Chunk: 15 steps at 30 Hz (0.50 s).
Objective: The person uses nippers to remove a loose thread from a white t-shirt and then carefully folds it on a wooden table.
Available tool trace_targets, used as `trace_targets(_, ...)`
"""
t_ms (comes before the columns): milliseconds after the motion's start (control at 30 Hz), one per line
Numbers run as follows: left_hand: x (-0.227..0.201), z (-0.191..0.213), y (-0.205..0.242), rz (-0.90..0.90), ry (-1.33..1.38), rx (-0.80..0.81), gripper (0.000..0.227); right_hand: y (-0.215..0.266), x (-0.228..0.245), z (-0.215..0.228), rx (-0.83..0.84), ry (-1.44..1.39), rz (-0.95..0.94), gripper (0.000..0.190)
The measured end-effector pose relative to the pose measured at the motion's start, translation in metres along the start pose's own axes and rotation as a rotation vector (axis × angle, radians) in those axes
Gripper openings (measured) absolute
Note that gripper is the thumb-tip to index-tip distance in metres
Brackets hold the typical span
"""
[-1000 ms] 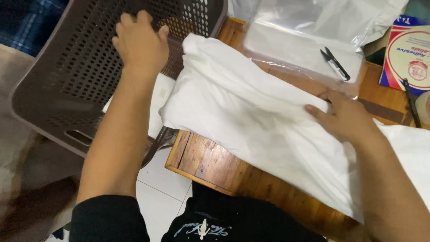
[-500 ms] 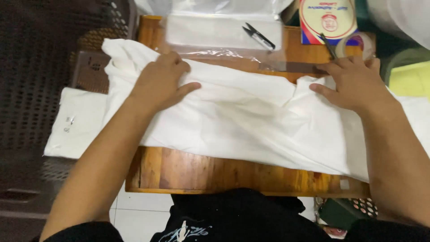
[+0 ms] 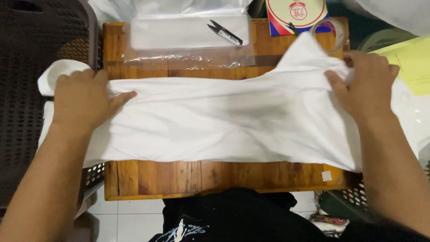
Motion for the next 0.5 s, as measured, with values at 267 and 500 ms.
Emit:
trace_targets(267, -0.096, 0.072, 0.005, -0.068, 0.535, -0.083, 0.065, 0.045, -0.066, 0.029, 0.079, -0.13, -0.279, 0.056)
trace_targets(500, -0.243, 0.127, -0.047, -0.268, 0.977, -0.088, 0.06, 0.081, -0.058, 0.059, 0.41, -0.432, -0.66, 0.067)
Point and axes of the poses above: each hand's wrist, its own y-axis away from the middle knuckle, its own z-axis out of the back of the hand, x = y × z, the point moved 4 cm from there along -y, towards the middle knuckle, and after that the axes turned 2 degrees about z, right-handed, at the moved point
